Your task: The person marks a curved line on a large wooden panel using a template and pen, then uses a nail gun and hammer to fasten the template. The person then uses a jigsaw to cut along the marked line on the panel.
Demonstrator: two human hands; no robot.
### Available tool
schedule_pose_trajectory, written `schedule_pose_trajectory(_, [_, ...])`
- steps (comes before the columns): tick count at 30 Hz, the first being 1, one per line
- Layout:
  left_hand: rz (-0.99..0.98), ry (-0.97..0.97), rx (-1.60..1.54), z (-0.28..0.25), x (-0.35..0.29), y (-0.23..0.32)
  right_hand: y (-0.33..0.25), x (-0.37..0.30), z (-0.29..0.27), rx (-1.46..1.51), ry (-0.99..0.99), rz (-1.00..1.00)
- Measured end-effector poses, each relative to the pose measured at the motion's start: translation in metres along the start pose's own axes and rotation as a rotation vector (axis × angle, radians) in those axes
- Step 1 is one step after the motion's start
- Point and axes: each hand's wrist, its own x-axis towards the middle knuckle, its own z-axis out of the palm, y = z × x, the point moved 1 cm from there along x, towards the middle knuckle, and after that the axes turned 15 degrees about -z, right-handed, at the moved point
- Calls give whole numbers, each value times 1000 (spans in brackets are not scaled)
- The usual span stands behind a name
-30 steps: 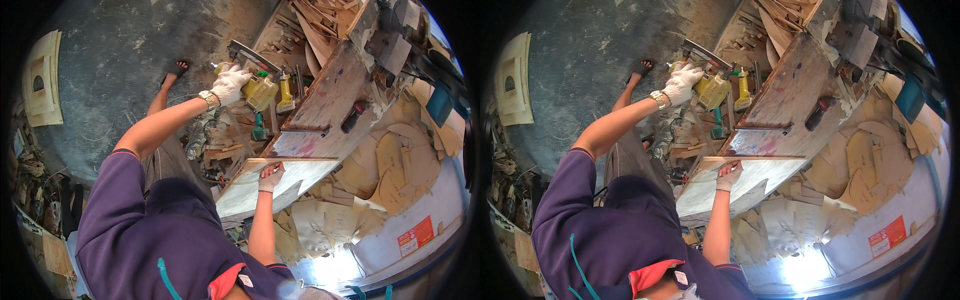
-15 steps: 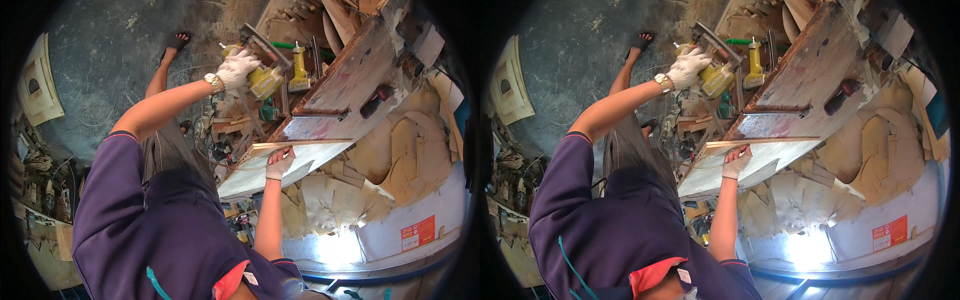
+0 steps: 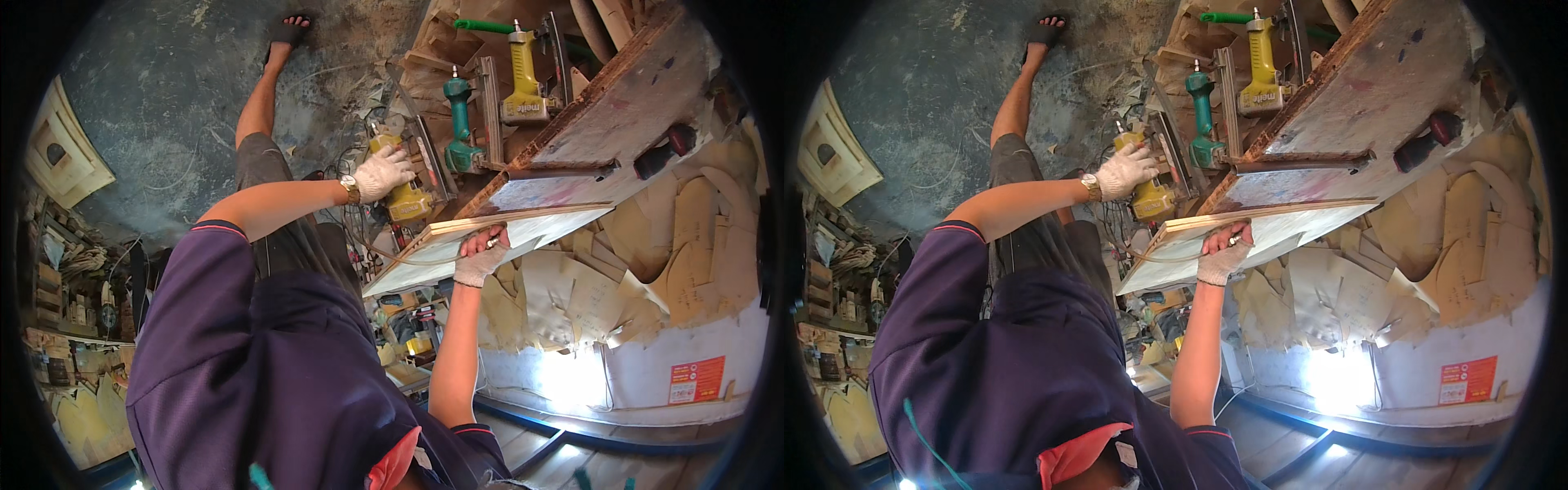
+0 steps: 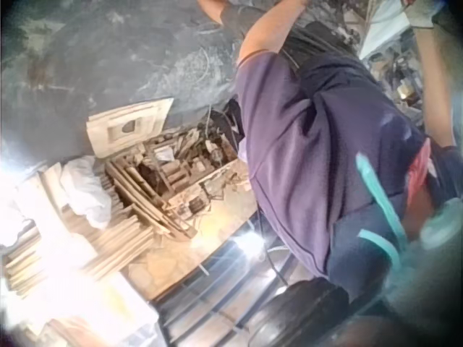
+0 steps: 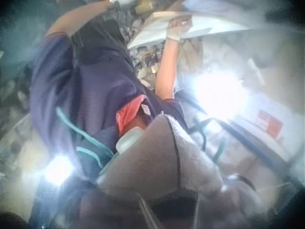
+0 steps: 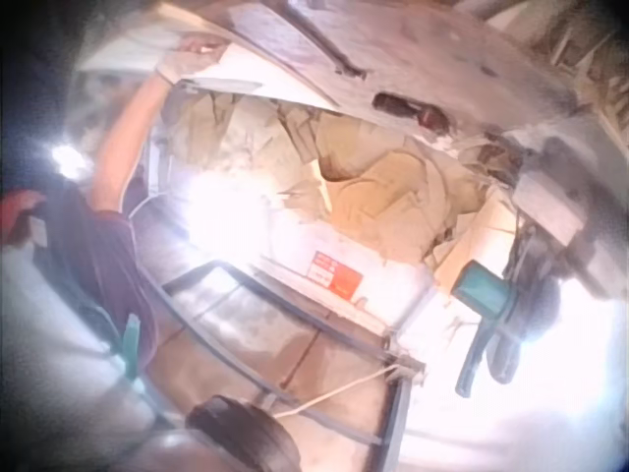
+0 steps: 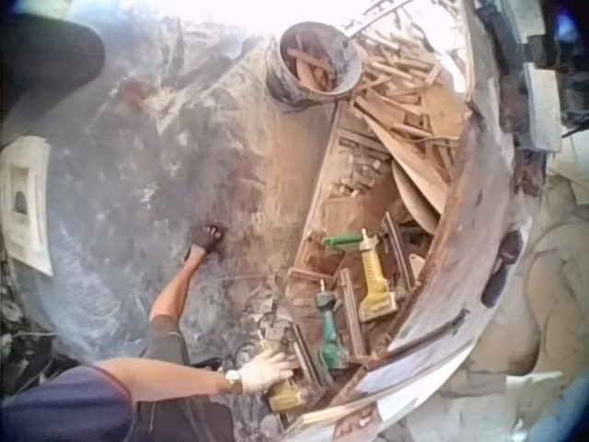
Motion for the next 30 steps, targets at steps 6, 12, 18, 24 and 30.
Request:
schedule_pose_trajectory(6, [68,44,29,34,11,26,1,1,-13,114,-18,44])
schedule_pose_trajectory(12, [94,-47,-1,54,12,38,-3,-5,-5,127,37,65])
schedule_pose_trajectory(18, [68,29,65,73,38,48,-3,-11,1,10,55,7])
schedule_pose_trajectory(24, [13,-123,-464,66,58,28,5,1,-12,211,-15,20])
schedule_pose_trajectory(30, [-167,776,-371,-17,71,7,21,-3,-11,108,-27,-100])
